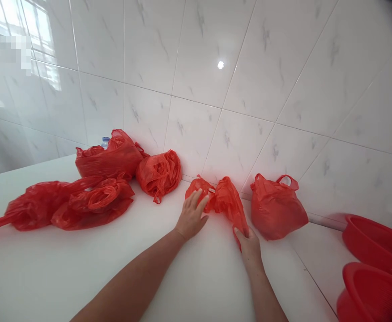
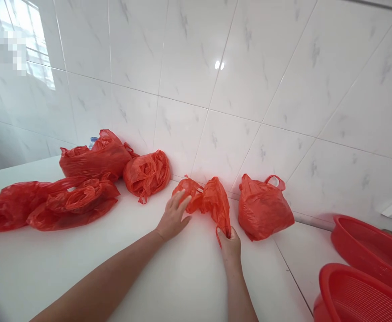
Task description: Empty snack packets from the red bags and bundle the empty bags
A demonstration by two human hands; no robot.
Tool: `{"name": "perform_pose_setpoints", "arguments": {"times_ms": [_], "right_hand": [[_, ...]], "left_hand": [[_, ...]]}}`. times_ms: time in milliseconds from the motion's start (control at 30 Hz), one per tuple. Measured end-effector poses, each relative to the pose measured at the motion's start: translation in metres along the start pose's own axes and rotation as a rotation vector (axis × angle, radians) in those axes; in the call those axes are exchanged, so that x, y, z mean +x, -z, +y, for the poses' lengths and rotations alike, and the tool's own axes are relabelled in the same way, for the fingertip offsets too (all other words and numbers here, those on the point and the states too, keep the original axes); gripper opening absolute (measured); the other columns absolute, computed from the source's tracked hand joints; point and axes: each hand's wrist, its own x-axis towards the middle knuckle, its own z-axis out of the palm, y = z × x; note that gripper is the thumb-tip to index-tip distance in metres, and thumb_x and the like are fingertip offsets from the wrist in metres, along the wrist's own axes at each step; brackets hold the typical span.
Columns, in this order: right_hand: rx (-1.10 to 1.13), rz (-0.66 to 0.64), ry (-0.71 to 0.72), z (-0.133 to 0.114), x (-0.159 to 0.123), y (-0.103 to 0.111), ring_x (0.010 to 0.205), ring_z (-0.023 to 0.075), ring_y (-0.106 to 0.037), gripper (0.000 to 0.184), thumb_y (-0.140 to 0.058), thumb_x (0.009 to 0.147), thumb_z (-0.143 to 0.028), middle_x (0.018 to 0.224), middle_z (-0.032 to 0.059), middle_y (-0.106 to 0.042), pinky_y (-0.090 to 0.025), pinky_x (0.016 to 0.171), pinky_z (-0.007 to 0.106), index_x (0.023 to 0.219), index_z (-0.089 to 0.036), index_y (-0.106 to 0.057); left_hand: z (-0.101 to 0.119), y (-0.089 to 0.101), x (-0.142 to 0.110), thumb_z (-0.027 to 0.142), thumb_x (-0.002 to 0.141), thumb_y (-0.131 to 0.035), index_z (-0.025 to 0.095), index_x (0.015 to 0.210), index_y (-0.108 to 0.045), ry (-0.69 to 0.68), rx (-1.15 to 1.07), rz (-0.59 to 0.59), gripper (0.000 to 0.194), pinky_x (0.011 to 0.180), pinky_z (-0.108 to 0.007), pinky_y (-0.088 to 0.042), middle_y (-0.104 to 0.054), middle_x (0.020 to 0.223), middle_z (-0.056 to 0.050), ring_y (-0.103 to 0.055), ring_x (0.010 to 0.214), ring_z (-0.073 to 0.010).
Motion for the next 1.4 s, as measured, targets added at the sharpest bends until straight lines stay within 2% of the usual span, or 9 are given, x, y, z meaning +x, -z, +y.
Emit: {"name": "perform_pose_setpoints", "arguments": {"times_ms": [167, 367, 500, 633, 833, 1000, 1100, 1200, 1400], "right_hand": [[-0.075, 0.101, -0.058, -0.002, -0.018, -0.002, 0.049, 0.0114, -0.037, 0.027, -0.061, 0.067, -0.042, 0.055, -0.0051, -0.045, -0.031, 0.045, 0.024, 0.077, -0.018, -0.057], [-0.147, -0.054, 0.019, 0.000, -0.086, 0.008, 0.053, 0.0102, -0.031, 0.024, -0.061, 0.065, -0.036, 0.055, -0.0056, -0.035, -0.029, 0.048, 0.023, 0.060, -0.020, -0.043], [-0.081, -0.317, 0.002, -0.003, -0.128, 0.021, 0.055, 0.0102, -0.033, 0.024, -0.063, 0.066, -0.038, 0.060, -0.0042, -0.040, -0.031, 0.050, 0.022, 0.067, -0.019, -0.048], [-0.026, -0.446, 0.019, -0.005, -0.146, 0.024, 0.056, 0.0108, -0.034, 0.035, -0.048, 0.079, -0.052, 0.062, -0.0031, -0.039, -0.032, 0.052, 0.023, 0.068, -0.019, -0.044], [-0.355, -0.041, 0.024, 0.002, -0.125, 0.046, 0.050, 0.0108, -0.031, 0.040, -0.053, 0.073, -0.045, 0.053, -0.0061, -0.026, -0.027, 0.048, 0.023, 0.059, -0.023, -0.024], [-0.622, 0.228, -0.006, -0.008, -0.107, 0.075, 0.072, 0.0242, -0.057, 0.022, -0.058, 0.068, -0.041, 0.087, 0.0077, -0.059, -0.041, 0.058, 0.032, 0.079, -0.022, -0.053], [-0.762, 0.382, 0.474, -0.021, -0.128, 0.053, 0.101, 0.0351, -0.051, 0.038, -0.059, 0.072, -0.040, 0.113, 0.0195, -0.055, -0.041, 0.080, 0.046, 0.101, -0.016, -0.059], [-0.735, 0.158, 0.793, -0.034, -0.157, 0.019, 0.097, 0.0295, -0.054, 0.024, -0.050, 0.082, -0.034, 0.101, 0.0147, -0.061, -0.042, 0.084, 0.044, 0.098, -0.020, -0.062], [-0.492, -0.047, 0.457, -0.055, -0.134, -0.014, 0.077, 0.0201, -0.060, 0.028, -0.042, 0.087, -0.035, 0.080, 0.0072, -0.064, -0.050, 0.069, 0.032, 0.085, -0.020, -0.065]], "left_hand": [[-0.006, -0.014, -0.006, 0.053, 0.078, -0.052, 0.027, 0.128, -0.051, 0.148, 0.035, -0.319, 0.056, 0.105, -0.059, -0.019, -0.044, 0.140, -0.011, -0.032, 0.132, -0.0357], [-0.016, -0.009, 0.004, 0.045, 0.076, -0.056, 0.018, 0.141, -0.032, 0.250, 0.037, -0.124, 0.074, 0.105, -0.062, -0.015, -0.020, 0.151, -0.017, -0.012, 0.138, -0.0389], [0.009, 0.016, -0.012, 0.051, 0.080, -0.051, 0.020, 0.133, -0.043, -0.093, -0.023, 0.065, 0.062, 0.109, -0.056, -0.012, -0.033, 0.145, -0.014, -0.022, 0.136, -0.0338], [0.036, 0.032, -0.040, 0.059, 0.075, -0.056, 0.021, 0.133, -0.042, -0.369, -0.168, -0.114, 0.071, 0.102, -0.049, -0.029, -0.042, 0.138, -0.015, -0.040, 0.122, -0.0320], [0.022, 0.035, -0.054, 0.009, 0.072, -0.047, 0.020, 0.086, -0.064, -0.050, -0.205, -0.323, 0.025, 0.076, -0.033, -0.043, -0.062, 0.088, -0.007, -0.055, 0.085, -0.0220], [0.024, 0.044, -0.070, 0.004, 0.063, -0.042, 0.020, 0.072, -0.056, 0.054, -0.288, -0.284, 0.023, 0.063, -0.026, -0.041, -0.057, 0.078, -0.002, -0.053, 0.075, -0.0166], [0.042, 0.047, -0.078, 0.008, 0.067, -0.042, 0.020, 0.074, -0.050, 0.188, -0.378, -0.194, 0.016, 0.059, -0.024, -0.039, -0.054, 0.081, -0.001, -0.050, 0.070, -0.0141], [0.059, 0.050, -0.081, 0.013, 0.068, -0.048, 0.020, 0.072, -0.048, 0.339, -0.583, -0.081, 0.008, 0.060, -0.024, -0.039, -0.050, 0.081, 0.001, -0.048, 0.068, -0.0127], [0.081, 0.066, -0.083, 0.028, 0.079, -0.053, 0.018, 0.071, -0.051, 0.350, -1.124, -0.148, 0.013, 0.054, -0.023, -0.039, -0.049, 0.076, 0.000, -0.046, 0.064, -0.0120]]}}
